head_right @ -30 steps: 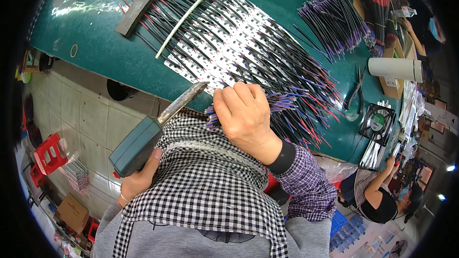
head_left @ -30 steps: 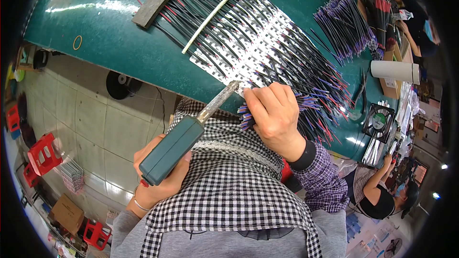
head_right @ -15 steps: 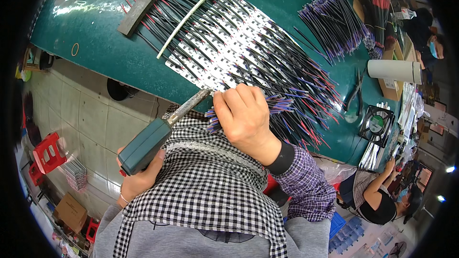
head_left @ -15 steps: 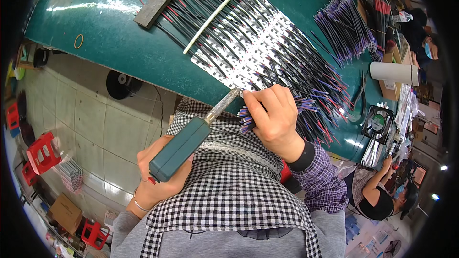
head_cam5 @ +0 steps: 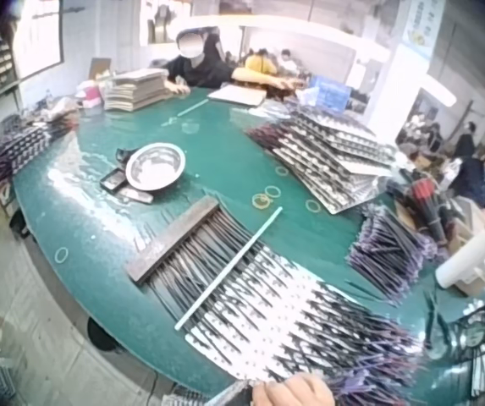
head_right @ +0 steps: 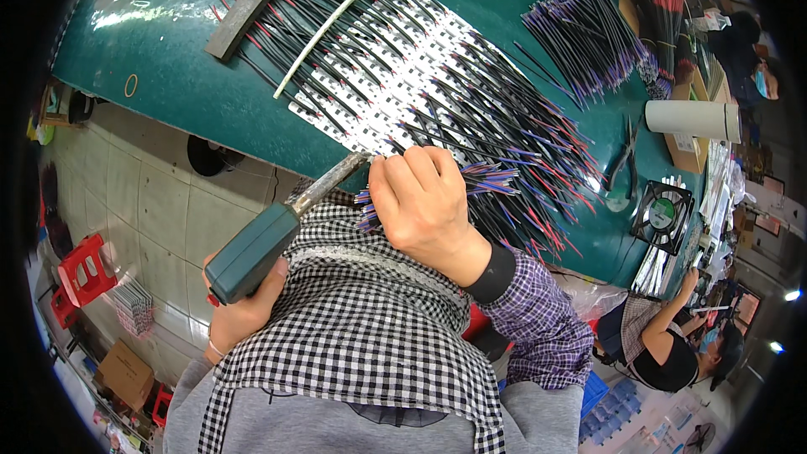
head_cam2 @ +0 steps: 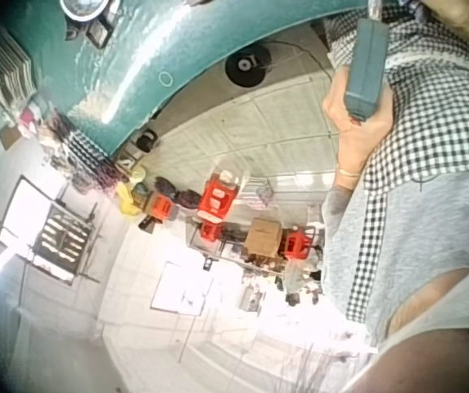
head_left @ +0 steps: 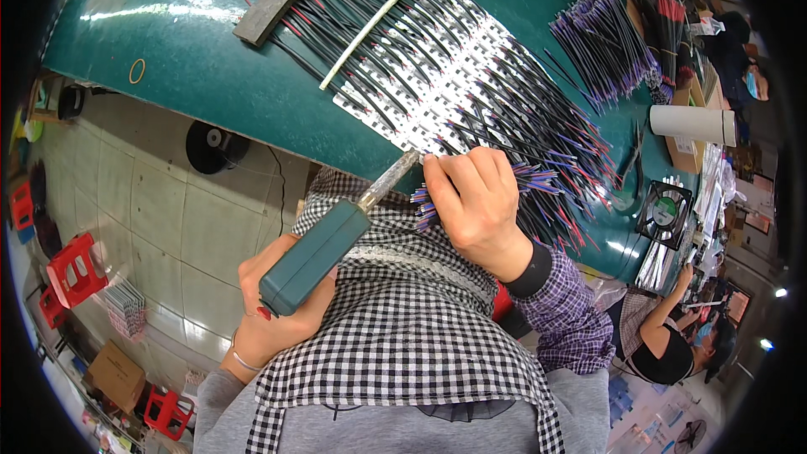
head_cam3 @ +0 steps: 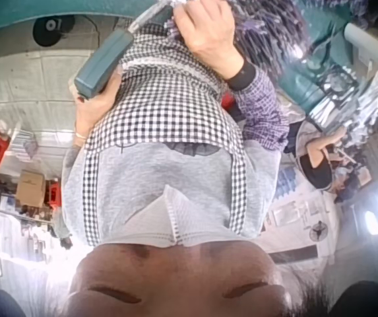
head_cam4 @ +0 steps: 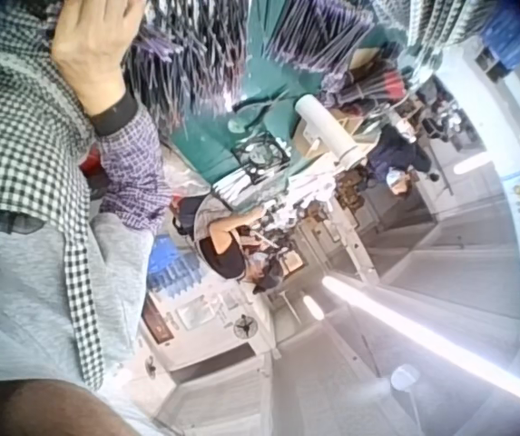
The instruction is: The person aligns wires on a slotted metal board using a stick, then bonds the ends of the wires together using a handheld heating tool.
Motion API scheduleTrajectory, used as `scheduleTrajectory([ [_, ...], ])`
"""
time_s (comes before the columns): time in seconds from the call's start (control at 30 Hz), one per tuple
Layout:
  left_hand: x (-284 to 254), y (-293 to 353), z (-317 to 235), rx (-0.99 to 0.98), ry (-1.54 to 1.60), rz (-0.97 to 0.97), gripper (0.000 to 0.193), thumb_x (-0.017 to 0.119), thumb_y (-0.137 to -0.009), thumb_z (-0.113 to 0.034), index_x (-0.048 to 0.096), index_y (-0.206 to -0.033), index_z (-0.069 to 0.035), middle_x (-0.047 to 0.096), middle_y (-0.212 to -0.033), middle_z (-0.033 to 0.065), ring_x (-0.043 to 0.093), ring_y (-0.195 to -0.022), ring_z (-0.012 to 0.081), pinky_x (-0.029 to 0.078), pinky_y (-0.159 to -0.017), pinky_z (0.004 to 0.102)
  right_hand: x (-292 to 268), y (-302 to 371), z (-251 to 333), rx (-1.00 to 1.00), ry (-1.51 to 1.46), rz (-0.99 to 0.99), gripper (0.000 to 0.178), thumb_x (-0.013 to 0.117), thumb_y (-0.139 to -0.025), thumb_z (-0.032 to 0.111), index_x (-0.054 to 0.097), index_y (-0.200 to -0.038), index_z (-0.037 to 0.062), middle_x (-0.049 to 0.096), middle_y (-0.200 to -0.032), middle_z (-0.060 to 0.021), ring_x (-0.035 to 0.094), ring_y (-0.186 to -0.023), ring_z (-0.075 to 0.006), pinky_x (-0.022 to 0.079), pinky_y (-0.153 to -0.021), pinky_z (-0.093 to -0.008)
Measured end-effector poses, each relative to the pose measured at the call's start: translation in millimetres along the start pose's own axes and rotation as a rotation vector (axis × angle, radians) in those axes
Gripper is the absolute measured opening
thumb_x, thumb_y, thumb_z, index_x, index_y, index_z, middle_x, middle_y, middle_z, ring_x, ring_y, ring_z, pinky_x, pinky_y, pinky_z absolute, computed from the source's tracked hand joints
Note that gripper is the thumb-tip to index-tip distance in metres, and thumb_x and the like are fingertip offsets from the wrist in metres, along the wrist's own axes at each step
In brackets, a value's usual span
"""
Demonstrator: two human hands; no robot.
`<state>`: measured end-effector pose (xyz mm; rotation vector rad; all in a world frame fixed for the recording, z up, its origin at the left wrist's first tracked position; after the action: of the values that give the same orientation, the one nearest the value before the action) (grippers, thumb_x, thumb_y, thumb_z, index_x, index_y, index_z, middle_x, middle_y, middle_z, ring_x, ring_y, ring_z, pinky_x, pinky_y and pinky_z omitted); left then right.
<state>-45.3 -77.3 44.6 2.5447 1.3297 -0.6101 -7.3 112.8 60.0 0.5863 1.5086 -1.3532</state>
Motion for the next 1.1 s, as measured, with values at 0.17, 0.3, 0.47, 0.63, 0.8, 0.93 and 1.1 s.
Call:
scheduleTrajectory([
  [0.17,5,15,18,-0.027,0.021,0.011,0.021,0.075,-0.078,0.005,0.07,-0.098,0.005,0.071,-0.088,0.013,0.067,-0.067,0.0173,0.053,-0.061,0.0274,3,1,1,-0.006,0.023,0.004,0.027,0.062,-0.072,0.007,0.067,-0.094,-0.0078,0.055,-0.081,-0.0089,0.056,-0.076,-0.0236,0.048,-0.071,-0.0368],
  [0.3,-16,30,44,-0.334,0.47,-0.241,0.028,0.072,-0.086,0.004,0.069,-0.113,0.005,0.073,-0.1,0.0107,0.064,-0.071,0.0123,0.051,-0.064,0.0255,3,0,0,-0.019,0.021,-0.008,0.027,0.062,-0.072,0.007,0.067,-0.094,-0.008,0.055,-0.081,-0.009,0.056,-0.075,-0.0235,0.048,-0.071,-0.0369],
  [0.47,-39,5,38,-0.324,0.79,-0.433,0.049,0.068,-0.082,0.009,0.056,-0.13,0.01,0.069,-0.106,0.0207,0.057,-0.056,0.0115,0.041,-0.045,0.0245,3,-4,-1,0.014,0.007,0.017,0.024,0.061,-0.074,0.009,0.066,-0.093,-0.0052,0.052,-0.08,-0.0082,0.054,-0.075,-0.0235,0.047,-0.071,-0.0364],
  [0.63,-82,-65,75,-0.309,0.814,-0.349,0.03,0.071,-0.087,-0.012,0.057,-0.109,0.005,0.062,-0.094,0.016,0.046,-0.044,0.0105,0.032,-0.039,0.0238,-4,0,-11,0.106,-0.08,0.091,0.029,0.062,-0.079,0.01,0.067,-0.106,-0.001,0.059,-0.09,-0.0079,0.058,-0.085,-0.0253,0.046,-0.075,-0.0375],
  [0.8,-109,-144,114,-0.453,0.914,-0.247,0.023,0.07,-0.097,-0.017,0.066,-0.099,0.005,0.064,-0.083,0.0128,0.05,-0.051,0.0088,0.036,-0.04,0.0195,-72,7,-39,0.339,-0.394,-0.09,0.051,0.066,-0.066,-0.013,0.071,-0.115,0.0005,0.065,-0.084,-0.0101,0.063,-0.07,-0.0275,0.05,-0.062,-0.0376],
  [0.93,-118,-184,134,-0.563,0.832,-0.152,0.032,0.077,-0.093,-0.025,0.067,-0.093,0.005,0.066,-0.082,0.0135,0.057,-0.053,0.0101,0.042,-0.042,0.02,-133,5,-68,0.436,-0.231,-0.176,0.048,0.063,-0.071,-0.019,0.071,-0.114,0.0001,0.064,-0.078,-0.0122,0.064,-0.066,-0.0244,0.051,-0.06,-0.0329],
  [1.1,-140,-207,134,-0.557,0.396,-0.185,0.042,0.079,-0.089,-0.038,0.064,-0.09,0.0,0.065,-0.072,0.0115,0.059,-0.047,0.0133,0.049,-0.044,0.0245,-143,-13,-143,0.432,0.097,-0.124,0.031,0.071,-0.079,-0.005,0.068,-0.109,0.005,0.062,-0.082,-0.0125,0.064,-0.069,-0.0329,0.05,-0.06,-0.0411],
])
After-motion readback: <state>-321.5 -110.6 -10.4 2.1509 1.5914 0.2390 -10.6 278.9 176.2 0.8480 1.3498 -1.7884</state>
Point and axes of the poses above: each hand's wrist, its own y-axis away from the middle knuckle, its own x-axis out of the palm, z = x × y, the point moved 9 cm from there along -y, towards the middle knuckle
